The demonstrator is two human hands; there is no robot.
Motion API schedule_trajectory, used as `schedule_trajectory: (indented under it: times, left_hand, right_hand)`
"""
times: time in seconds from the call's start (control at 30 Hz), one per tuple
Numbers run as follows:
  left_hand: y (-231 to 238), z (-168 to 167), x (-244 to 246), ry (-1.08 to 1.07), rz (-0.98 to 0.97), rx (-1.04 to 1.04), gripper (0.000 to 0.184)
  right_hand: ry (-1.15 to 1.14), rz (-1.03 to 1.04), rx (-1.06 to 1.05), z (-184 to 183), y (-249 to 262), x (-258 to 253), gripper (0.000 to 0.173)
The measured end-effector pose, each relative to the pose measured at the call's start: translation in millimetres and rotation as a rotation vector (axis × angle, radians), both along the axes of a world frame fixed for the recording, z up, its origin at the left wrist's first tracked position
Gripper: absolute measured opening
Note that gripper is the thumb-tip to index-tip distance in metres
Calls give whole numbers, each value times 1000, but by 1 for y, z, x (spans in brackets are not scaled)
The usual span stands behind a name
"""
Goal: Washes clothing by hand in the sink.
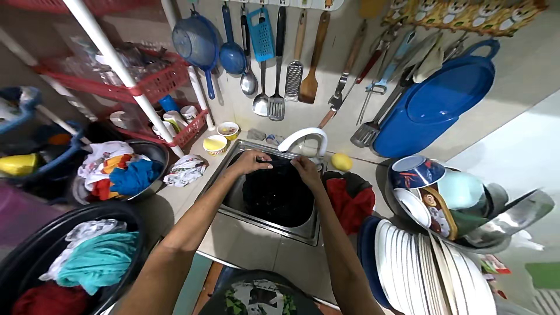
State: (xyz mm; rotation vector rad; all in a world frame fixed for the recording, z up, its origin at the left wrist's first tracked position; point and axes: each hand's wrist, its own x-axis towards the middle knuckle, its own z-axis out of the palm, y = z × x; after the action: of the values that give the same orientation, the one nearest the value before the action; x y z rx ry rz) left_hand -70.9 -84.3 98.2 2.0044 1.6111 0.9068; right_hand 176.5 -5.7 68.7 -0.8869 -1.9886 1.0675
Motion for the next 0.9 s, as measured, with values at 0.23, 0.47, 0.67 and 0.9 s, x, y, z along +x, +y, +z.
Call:
schedule_trajectory:
  times: [0.23, 0.47, 0.67, 0.9]
  left_hand:
    - [-2, -11, -8, 159, 74, 1, 30]
    - [-9, -30, -22, 103, 142, 126, 23]
    - [-15, -41, -27, 97, 195, 45, 20]
    - [-13, -55, -16, -162, 313, -92, 32]
  right_hand:
    - [-50, 19, 92, 6, 0, -10, 28]
    - [-134, 61, 85, 9, -4, -19, 33]
    - [-190, 100, 112, 3, -5, -33, 35]
    - [-194, 89, 13, -4, -12, -40, 36]
